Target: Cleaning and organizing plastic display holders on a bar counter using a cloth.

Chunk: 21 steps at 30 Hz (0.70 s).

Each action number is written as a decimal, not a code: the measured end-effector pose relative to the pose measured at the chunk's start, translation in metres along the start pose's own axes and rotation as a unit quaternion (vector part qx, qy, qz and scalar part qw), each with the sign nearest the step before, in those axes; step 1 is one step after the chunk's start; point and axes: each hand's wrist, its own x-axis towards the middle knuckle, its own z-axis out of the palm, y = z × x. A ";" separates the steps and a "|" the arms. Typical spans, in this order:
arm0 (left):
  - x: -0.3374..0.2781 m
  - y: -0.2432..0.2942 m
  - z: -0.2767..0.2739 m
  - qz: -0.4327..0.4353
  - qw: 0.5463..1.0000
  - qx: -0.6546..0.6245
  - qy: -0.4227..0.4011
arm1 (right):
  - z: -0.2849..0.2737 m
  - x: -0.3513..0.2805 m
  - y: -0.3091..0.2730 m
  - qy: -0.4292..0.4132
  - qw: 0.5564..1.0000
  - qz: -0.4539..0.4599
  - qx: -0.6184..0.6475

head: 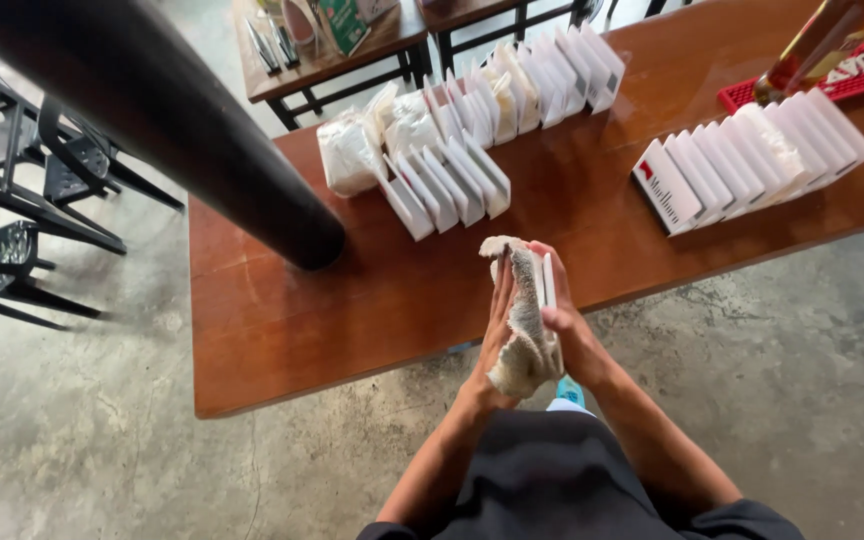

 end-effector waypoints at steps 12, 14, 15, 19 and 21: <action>0.064 0.019 0.080 -0.153 0.972 -0.176 -0.018 | -0.068 0.020 -0.054 0.089 0.986 -0.128 -0.054; 0.063 0.021 0.093 -0.138 0.975 -0.174 -0.031 | -0.081 0.026 -0.065 0.111 0.987 -0.114 -0.035; 0.062 0.022 0.099 -0.122 0.977 -0.170 -0.043 | -0.087 0.028 -0.071 0.131 0.986 -0.102 -0.016; 0.083 0.009 0.115 -0.174 0.973 -0.147 -0.021 | -0.121 0.029 -0.045 0.121 0.979 -0.113 -0.116; 0.114 0.013 0.114 -0.199 0.908 -0.369 -0.017 | -0.132 0.021 -0.039 0.101 0.987 -0.102 -0.074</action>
